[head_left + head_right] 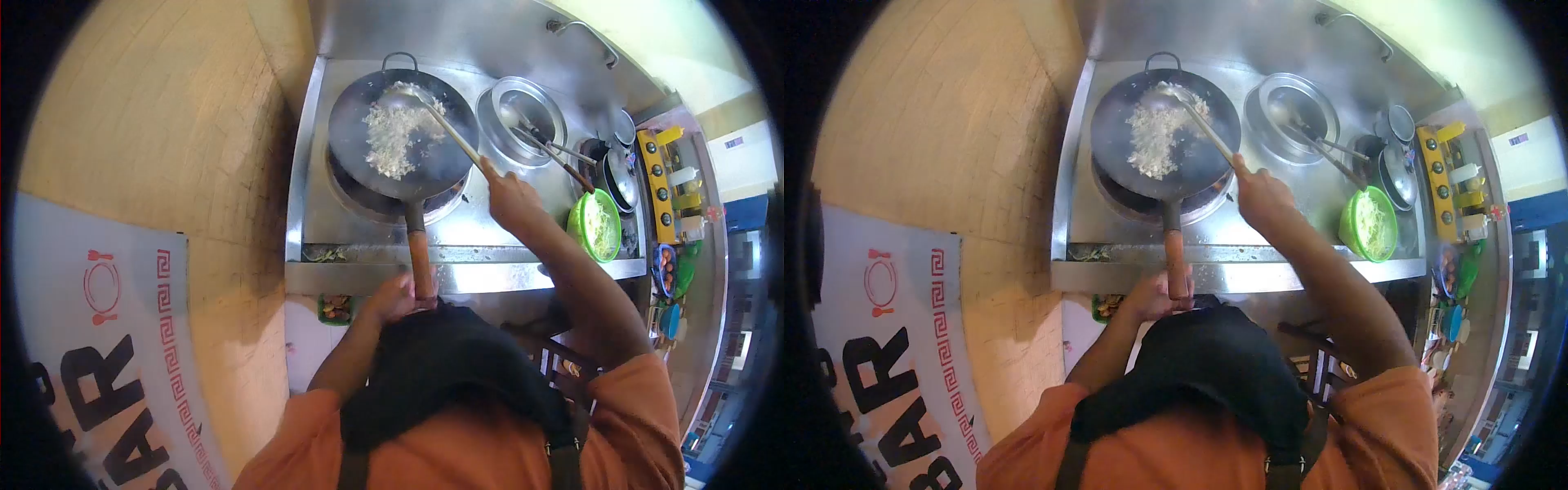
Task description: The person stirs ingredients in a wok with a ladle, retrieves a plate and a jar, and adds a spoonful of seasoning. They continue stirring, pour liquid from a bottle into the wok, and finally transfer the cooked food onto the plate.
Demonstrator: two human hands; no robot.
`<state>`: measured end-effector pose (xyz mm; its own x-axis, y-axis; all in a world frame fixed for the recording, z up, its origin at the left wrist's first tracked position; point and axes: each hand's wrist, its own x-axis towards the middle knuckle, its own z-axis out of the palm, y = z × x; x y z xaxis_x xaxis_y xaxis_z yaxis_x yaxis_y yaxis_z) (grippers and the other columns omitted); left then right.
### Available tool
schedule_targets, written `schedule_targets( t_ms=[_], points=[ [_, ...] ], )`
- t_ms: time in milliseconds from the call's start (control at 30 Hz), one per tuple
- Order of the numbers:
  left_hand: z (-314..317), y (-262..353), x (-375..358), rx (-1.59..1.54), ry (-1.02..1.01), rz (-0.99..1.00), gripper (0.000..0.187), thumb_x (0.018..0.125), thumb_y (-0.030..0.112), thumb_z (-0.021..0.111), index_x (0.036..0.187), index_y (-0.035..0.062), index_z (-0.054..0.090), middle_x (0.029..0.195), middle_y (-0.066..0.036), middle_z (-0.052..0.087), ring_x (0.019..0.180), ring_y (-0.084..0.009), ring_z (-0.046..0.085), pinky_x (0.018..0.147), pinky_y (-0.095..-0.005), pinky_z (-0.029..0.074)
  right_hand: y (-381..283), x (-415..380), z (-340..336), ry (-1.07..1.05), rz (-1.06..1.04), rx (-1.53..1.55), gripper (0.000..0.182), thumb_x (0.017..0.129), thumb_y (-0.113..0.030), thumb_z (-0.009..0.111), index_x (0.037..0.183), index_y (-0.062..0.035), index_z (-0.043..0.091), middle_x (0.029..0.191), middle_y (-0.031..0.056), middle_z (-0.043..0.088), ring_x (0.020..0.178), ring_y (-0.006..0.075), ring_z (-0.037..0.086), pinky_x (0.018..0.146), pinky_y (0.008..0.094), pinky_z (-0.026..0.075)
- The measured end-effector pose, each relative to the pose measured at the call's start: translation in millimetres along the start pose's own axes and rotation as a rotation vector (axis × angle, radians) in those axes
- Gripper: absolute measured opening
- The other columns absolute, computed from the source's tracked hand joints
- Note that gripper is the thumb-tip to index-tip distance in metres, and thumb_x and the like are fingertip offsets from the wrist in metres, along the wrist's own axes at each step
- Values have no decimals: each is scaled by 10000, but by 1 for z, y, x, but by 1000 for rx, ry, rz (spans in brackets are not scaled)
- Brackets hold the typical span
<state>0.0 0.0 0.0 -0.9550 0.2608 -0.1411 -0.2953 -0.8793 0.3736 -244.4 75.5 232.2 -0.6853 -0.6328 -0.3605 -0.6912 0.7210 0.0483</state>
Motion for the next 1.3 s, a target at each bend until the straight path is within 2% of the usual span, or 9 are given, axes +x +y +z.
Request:
schedule_targets(
  t_ms=[67, 133, 367, 500, 700, 867, 1000, 1200, 1300],
  points=[
    [-33, -52, -19, -101, -141, -57, 657, 858, 454, 645, 1323, 47, 421, 1058, -95, 597, 892, -284, 611, 818, -462, 487, 1, 6, 8, 191, -51, -21, 554, 917, -86, 424, 1454, -78, 290, 918, 262, 630, 787, 398, 665, 672, 475, 541],
    [-70, -80, -65, -171, 330, -409, 479, 916, 400, 574, 1231, 48, 489, 1005, -101, 604, 844, -266, 617, 799, -453, 499, -20, 13, 24, 81, -98, 11, 600, 884, -69, 453, 1455, -62, 269, 880, 251, 629, 742, 408, 656, 645, 474, 533],
    [-144, -111, -16, -583, 268, -112, 406, 957, 377, 492, 1181, 42, 541, 1008, -97, 621, 939, -246, 617, 836, -461, 500, -7, -53, -18, -193, -119, -321, 584, 911, -119, 453, 1437, 37, 253, 828, 238, 601, 658, 360, 657, 543, 439, 541],
    [-154, -128, 6, -283, 540, -299, 428, 929, 388, 547, 1209, 66, 532, 1050, -78, 608, 1025, -228, 582, 864, -444, 476, -18, 4, 6, 31, -175, -149, 597, 879, -86, 473, 1418, 67, 268, 785, 224, 625, 664, 324, 670, 544, 434, 545],
    [-147, -136, 42, 175, 577, -381, 458, 899, 395, 593, 1233, 90, 523, 1117, -80, 585, 1057, -223, 567, 909, -436, 454, -35, -67, -10, -240, -157, -327, 694, 861, -99, 524, 1457, 37, 196, 795, 205, 615, 640, 295, 665, 519, 402, 535],
    [-83, -70, 2, 579, 176, -559, 492, 874, 401, 631, 1253, 110, 515, 1173, -82, 565, 1084, -219, 555, 946, -429, 436, -18, -23, 15, -61, -100, -211, 645, 872, -68, 483, 1448, 40, 215, 808, 216, 621, 643, 326, 659, 537, 415, 534],
    [43, 36, -15, -116, -251, -88, 609, 846, 357, 677, 1343, 91, 446, 1228, -98, 556, 1148, -218, 524, 957, -433, 421, -55, -38, 18, -23, -162, -35, 598, 871, -45, 447, 1433, 32, 255, 833, 244, 611, 673, 368, 660, 552, 442, 535],
    [103, 19, 20, -45, 358, 166, 135, 880, 120, 594, 950, 70, 490, 823, -86, 581, 634, -193, 577, 529, -363, 480, 2, -98, 23, -39, -177, -320, 615, 877, -79, 474, 1458, -45, 273, 843, 184, 603, 637, 294, 655, 541, 389, 546],
    [161, 39, -9, -113, 395, 114, 144, 891, 103, 590, 910, 75, 451, 748, -44, 480, 629, -181, 516, 555, -372, 448, 42, -71, -7, 162, -186, -400, 610, 871, -76, 492, 1455, -151, 332, 855, 154, 586, 595, 284, 634, 521, 394, 538]
  ],
)
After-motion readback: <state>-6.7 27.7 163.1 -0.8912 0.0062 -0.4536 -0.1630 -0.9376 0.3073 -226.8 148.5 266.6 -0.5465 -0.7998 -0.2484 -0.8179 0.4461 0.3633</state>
